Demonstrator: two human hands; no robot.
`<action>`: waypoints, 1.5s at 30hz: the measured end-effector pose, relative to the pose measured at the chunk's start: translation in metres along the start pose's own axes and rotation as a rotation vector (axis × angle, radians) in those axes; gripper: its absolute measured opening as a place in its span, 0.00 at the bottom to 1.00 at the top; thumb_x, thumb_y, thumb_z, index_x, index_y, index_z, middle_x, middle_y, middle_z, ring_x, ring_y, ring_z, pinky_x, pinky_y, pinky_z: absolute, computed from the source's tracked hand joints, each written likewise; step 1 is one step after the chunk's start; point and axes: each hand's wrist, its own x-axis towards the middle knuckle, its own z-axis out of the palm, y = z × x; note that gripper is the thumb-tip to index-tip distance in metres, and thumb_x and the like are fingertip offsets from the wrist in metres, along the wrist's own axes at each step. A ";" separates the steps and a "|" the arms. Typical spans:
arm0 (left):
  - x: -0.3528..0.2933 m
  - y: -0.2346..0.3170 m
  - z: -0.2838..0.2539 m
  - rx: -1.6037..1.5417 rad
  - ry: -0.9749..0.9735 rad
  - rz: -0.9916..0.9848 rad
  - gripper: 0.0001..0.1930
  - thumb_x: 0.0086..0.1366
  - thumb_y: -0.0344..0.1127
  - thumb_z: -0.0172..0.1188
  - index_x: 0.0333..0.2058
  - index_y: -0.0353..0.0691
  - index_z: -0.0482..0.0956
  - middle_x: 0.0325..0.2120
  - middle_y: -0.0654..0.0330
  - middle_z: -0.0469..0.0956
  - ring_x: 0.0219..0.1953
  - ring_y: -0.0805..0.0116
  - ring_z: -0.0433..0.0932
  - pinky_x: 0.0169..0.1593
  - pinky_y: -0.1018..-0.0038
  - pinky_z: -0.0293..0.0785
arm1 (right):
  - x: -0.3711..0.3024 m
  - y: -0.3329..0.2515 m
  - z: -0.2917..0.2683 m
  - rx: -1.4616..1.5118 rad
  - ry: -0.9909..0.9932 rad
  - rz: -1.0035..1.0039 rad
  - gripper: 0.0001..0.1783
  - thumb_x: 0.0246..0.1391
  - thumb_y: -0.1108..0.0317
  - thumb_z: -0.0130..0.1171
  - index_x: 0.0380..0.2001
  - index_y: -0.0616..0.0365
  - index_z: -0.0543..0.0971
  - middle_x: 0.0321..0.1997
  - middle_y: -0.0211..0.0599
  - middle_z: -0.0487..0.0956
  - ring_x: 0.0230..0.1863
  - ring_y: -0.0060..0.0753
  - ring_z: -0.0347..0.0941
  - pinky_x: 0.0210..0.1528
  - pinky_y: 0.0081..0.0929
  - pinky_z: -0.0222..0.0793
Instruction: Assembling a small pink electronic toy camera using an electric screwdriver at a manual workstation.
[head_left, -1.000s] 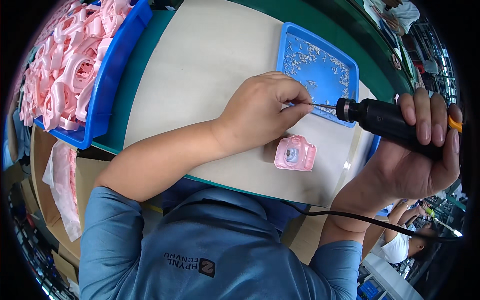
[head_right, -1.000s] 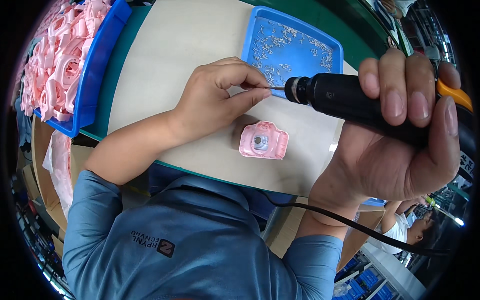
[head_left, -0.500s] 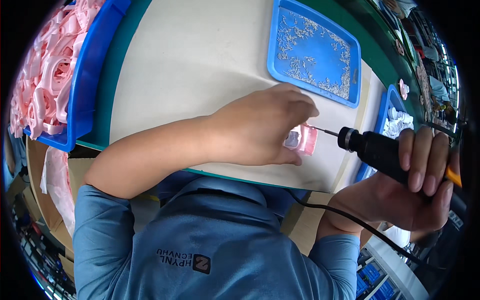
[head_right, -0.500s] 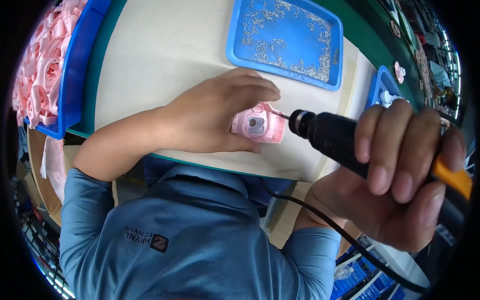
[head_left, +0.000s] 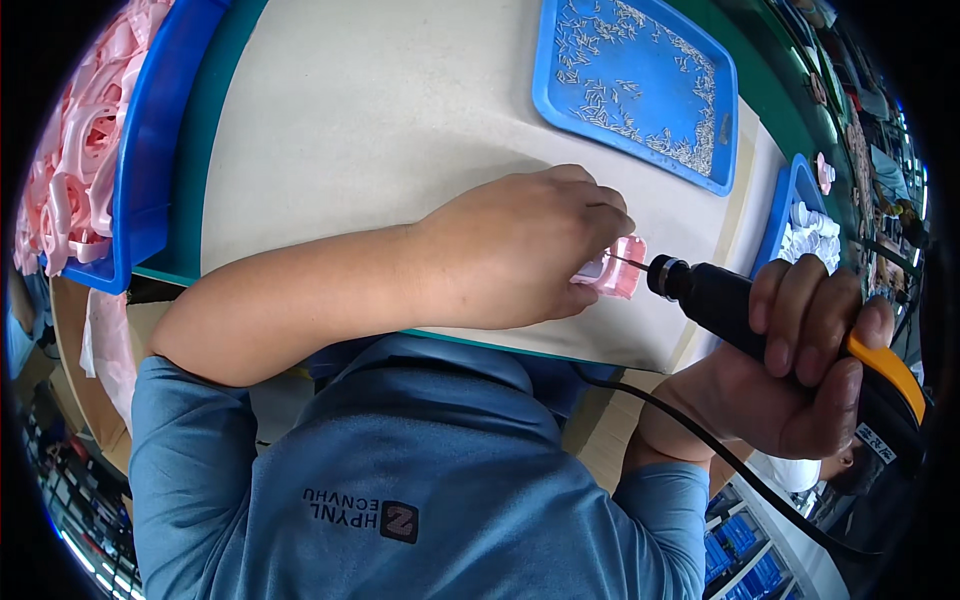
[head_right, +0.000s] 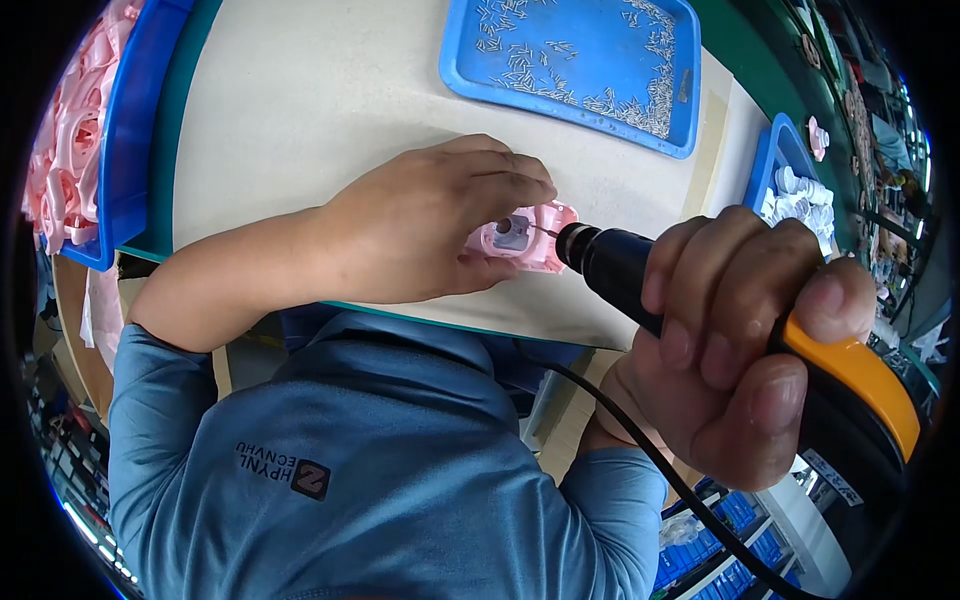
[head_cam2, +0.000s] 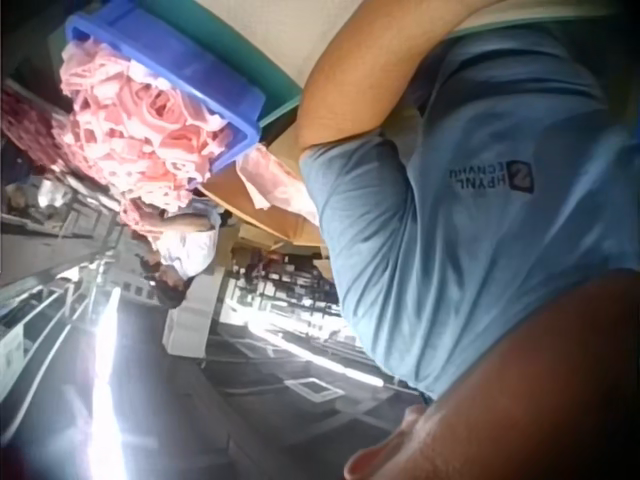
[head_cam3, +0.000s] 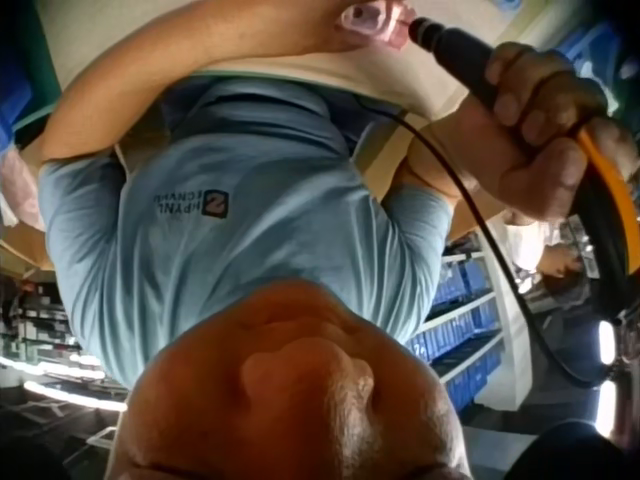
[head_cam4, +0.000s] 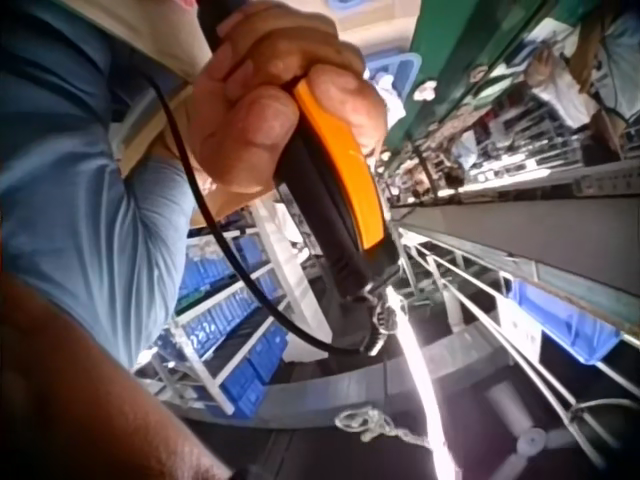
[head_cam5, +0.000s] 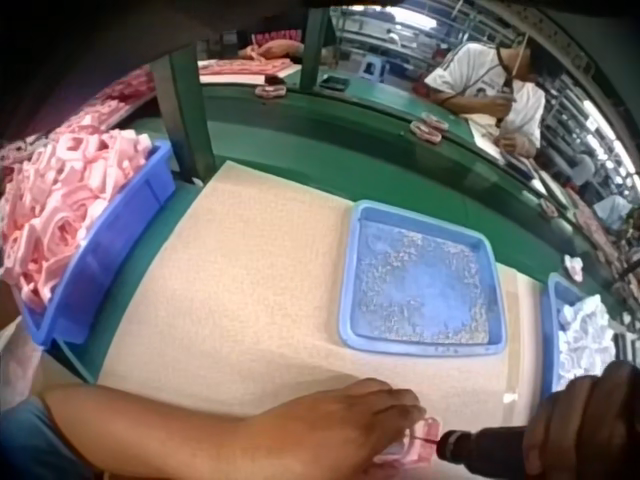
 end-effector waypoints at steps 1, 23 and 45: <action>0.000 0.000 0.000 -0.004 0.001 -0.003 0.22 0.51 0.34 0.67 0.46 0.39 0.76 0.46 0.58 0.76 0.48 0.58 0.73 0.52 0.67 0.72 | 0.000 0.002 -0.001 0.003 -0.018 0.011 0.13 0.51 0.64 0.54 0.40 0.56 0.73 0.20 0.21 0.65 0.21 0.15 0.62 0.28 0.19 0.58; 0.000 -0.003 -0.001 -0.012 -0.006 -0.011 0.26 0.51 0.40 0.67 0.48 0.37 0.74 0.48 0.55 0.74 0.51 0.56 0.71 0.54 0.65 0.70 | 0.055 0.003 -0.032 0.141 -0.006 -0.111 0.10 0.53 0.65 0.53 0.37 0.57 0.73 0.23 0.24 0.67 0.25 0.19 0.63 0.35 0.24 0.58; 0.025 -0.038 -0.029 0.238 0.588 0.077 0.09 0.51 0.29 0.65 0.33 0.38 0.79 0.32 0.59 0.78 0.36 0.59 0.75 0.41 0.68 0.72 | 0.105 0.054 -0.016 0.238 -0.077 -0.115 0.12 0.55 0.66 0.49 0.39 0.59 0.75 0.25 0.28 0.67 0.29 0.25 0.62 0.41 0.31 0.59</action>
